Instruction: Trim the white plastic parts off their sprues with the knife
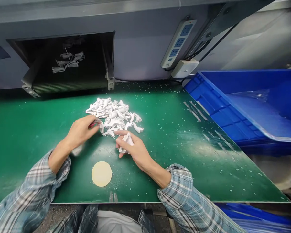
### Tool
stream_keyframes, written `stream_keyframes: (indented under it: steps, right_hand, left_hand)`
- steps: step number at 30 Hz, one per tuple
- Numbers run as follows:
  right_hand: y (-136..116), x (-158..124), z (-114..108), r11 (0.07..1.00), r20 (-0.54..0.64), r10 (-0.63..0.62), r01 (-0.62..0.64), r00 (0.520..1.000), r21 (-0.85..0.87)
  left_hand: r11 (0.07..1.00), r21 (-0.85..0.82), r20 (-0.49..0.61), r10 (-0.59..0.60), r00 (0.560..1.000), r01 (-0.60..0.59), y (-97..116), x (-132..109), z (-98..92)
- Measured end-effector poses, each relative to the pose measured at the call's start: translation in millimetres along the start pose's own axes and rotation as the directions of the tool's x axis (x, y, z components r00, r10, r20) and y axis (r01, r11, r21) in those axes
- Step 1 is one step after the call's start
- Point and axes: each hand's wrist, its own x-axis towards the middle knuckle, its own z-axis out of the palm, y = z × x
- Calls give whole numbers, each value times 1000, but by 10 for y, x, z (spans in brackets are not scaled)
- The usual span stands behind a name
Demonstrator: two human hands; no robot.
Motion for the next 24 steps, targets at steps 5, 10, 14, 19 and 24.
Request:
stream_keyframes:
  steps: [5,10,14,19,24]
  right_hand:
    - [27,-47,66,914,57,-193,200,980,-352]
    - [26,-80,72,810,67,-364,351,929,-470]
    - [32,-95,54,777,80,-459,444,885,-446]
    - [63,-114,44,713,113,-538,522,835,-468]
    - [53,-125,56,706,110,-552,533,827,-466]
  left_hand:
    - [966,-253,-114,16,993,-45,516,-529,11]
    - [936,-318,-225,79,971,-150,615,-654,158]
    - [941,-310,-149,90,985,-133,549,-655,184]
    - [923,-382,45,65,997,-43,568,-648,203]
    - [882,-470,71,77,995,-35,582,-640,219]
